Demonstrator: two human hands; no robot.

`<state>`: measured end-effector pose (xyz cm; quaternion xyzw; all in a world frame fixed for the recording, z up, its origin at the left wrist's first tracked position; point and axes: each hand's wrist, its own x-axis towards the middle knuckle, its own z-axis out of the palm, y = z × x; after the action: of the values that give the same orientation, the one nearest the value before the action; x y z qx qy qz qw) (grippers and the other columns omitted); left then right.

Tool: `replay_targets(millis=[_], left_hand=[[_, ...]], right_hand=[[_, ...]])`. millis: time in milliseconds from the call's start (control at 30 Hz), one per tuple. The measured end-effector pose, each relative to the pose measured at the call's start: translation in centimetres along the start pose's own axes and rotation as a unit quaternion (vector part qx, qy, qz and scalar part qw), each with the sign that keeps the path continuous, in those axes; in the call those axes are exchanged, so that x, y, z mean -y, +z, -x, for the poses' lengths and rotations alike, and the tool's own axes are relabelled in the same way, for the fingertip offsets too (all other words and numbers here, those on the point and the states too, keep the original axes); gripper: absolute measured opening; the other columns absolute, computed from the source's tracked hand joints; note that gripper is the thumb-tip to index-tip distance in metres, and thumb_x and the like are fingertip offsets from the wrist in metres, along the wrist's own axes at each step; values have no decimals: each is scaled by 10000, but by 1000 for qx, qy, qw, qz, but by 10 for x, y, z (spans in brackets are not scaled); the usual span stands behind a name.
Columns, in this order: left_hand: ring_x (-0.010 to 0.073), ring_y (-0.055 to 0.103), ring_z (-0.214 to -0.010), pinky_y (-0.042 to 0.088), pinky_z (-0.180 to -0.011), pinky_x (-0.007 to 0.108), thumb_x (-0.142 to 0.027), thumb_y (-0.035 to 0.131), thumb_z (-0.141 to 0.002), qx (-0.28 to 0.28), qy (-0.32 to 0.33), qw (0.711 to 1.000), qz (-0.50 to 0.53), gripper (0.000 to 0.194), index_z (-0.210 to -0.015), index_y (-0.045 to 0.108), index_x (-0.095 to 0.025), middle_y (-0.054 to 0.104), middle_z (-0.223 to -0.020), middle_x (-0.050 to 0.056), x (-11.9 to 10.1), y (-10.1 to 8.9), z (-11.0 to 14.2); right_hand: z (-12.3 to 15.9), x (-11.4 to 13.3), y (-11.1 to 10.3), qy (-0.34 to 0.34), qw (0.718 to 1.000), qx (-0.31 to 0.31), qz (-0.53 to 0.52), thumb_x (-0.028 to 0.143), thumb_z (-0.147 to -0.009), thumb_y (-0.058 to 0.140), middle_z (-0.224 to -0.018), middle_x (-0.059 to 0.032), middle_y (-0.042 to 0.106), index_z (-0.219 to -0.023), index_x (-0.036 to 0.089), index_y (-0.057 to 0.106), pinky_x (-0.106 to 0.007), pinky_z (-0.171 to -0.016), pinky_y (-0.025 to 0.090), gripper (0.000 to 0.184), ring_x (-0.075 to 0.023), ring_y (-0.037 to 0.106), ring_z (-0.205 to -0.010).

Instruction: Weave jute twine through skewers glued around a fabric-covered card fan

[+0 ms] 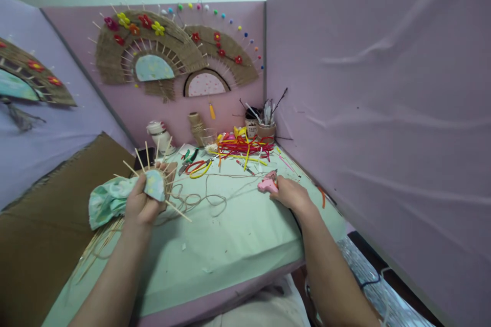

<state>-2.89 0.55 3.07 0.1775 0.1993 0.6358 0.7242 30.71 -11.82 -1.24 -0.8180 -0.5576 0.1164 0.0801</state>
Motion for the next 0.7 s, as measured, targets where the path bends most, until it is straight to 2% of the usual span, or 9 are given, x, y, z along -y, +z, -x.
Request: replay_targets(millis=[100,167,233,367,500,567,700], left_hand=[[204,675,-905,541,-812,383,-222,359,-932,-7,21,999,-28,227,-930,580,-168,704,-938,93,-6,28,-22],[166,682,-790,554,-739,307,-222,371,-931,-17,29,999,-37,223,-934,578,-139,701,-844,88,-12,46,-43],[138,671,-705,548,-689,259,-224,378,-930,-25,49,998,-40,223,-955,575,-123,689,-765,67,-21,62,-66],[140,661,-676,539,-676,263,-249,351,-941,-47,82,994,-51,255,-952,559,-101,665,-703,61,-44,83,-101],[144,650,-729,531,-670,268,-280,338,-952,-48,145,986,-65,285,-910,555,-101,663,-738,63,-74,94,-112],[153,651,-810,526,-690,269,-239,322,-958,-46,152,985,-69,273,-902,556,-108,661,-752,46,-90,97,-112],[174,640,-885,529,-695,275,-297,351,-947,-73,185,977,-78,276,-847,569,-159,661,-772,60,-116,94,-108]], right_hand=[[1,-1,-5,-75,997,-22,-11,345,-807,517,-798,-92,644,-864,162,597,-265,-532,269,208,-189,551,-684],[7,-5,-15,-120,992,-15,-41,375,-815,516,-753,-72,636,-808,167,606,-259,-543,287,226,-173,526,-650],[17,-11,-28,-171,981,23,-92,394,-809,534,-743,-52,632,-778,176,616,-253,-562,322,235,-166,518,-649],[38,-22,-51,-259,931,138,-216,400,-798,580,-865,-48,649,-875,194,648,-263,-659,401,231,-183,550,-767],[49,-39,-59,-277,906,160,-278,483,-789,594,-863,-62,636,-885,193,657,-292,-715,428,312,-199,548,-789],[52,-49,-60,-271,898,166,-305,527,-772,597,-834,-66,630,-852,190,660,-301,-728,438,352,-208,556,-791],[52,-60,-58,-219,901,103,-361,567,-749,598,-884,-86,632,-872,191,651,-313,-760,453,399,-236,568,-863]])
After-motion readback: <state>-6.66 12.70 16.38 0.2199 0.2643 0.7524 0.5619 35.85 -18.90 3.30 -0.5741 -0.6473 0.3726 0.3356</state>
